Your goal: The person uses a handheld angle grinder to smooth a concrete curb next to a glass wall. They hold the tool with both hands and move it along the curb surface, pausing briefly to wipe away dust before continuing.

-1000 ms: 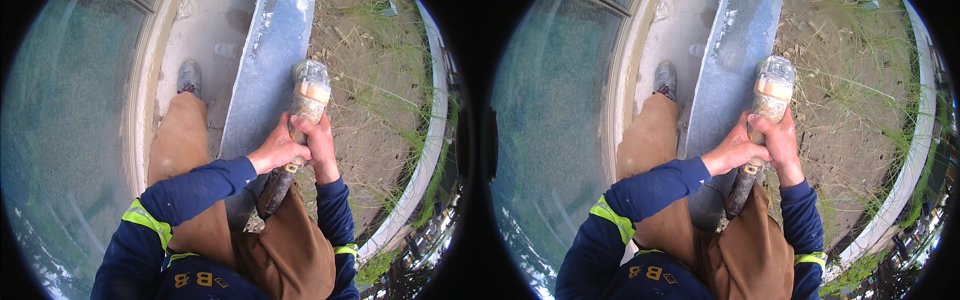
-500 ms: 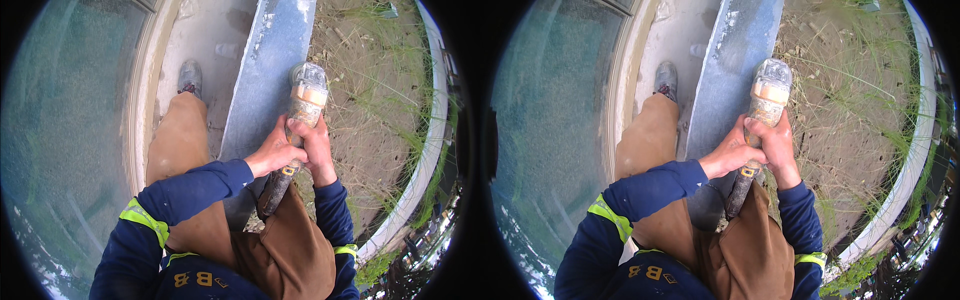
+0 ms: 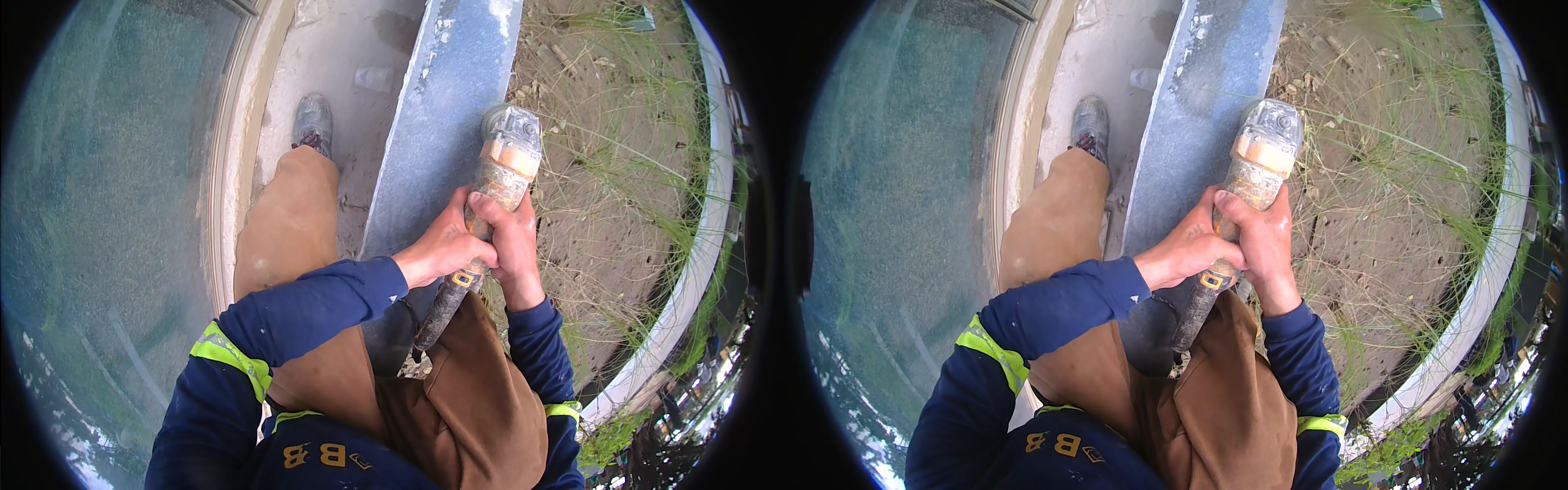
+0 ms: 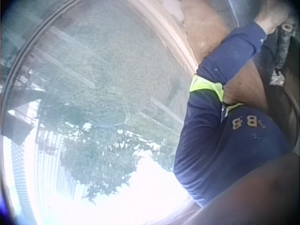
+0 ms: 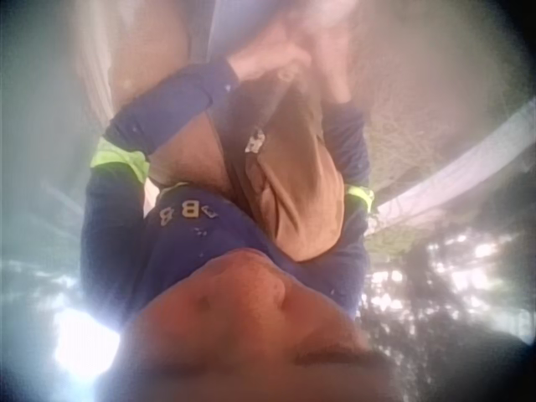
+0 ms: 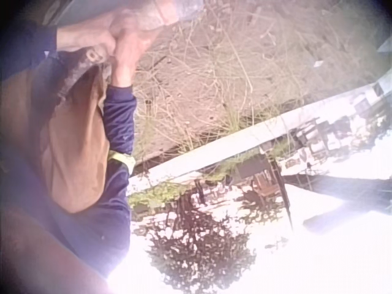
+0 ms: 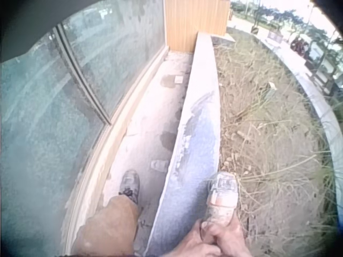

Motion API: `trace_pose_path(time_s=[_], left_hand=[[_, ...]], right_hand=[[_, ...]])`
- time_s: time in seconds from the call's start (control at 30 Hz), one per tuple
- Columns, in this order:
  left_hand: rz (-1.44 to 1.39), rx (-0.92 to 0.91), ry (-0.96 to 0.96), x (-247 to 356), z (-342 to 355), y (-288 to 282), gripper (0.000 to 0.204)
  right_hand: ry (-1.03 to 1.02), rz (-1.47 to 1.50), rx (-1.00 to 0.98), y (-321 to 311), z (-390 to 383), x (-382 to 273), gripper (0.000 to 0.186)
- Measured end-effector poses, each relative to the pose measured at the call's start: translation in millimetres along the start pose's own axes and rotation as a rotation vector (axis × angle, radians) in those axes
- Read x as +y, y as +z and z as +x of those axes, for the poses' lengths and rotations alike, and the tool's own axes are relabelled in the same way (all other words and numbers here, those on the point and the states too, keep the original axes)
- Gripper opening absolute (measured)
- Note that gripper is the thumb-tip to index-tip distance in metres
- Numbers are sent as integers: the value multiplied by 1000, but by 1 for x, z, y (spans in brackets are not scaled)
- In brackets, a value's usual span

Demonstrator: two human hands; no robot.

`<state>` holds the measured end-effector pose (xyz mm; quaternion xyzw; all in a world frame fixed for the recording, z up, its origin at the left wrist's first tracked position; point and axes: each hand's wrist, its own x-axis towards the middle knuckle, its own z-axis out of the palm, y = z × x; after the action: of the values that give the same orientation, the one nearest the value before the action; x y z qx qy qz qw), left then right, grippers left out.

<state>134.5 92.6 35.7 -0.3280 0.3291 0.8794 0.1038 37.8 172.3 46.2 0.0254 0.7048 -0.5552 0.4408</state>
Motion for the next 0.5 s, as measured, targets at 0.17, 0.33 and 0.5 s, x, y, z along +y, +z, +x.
trace_pose_path(time_s=[0.17,0.33,0.5], left_hand=[[12,96,92,-7,-2,11,98],[-14,1,33,-5,-2,1,99],[-6,75,37,-6,-6,6,99]], right_hand=[[29,-7,-58,-4,1,-3,54],[66,-40,20,2,-6,-6,56],[39,-50,-44,0,-4,-1,55]])
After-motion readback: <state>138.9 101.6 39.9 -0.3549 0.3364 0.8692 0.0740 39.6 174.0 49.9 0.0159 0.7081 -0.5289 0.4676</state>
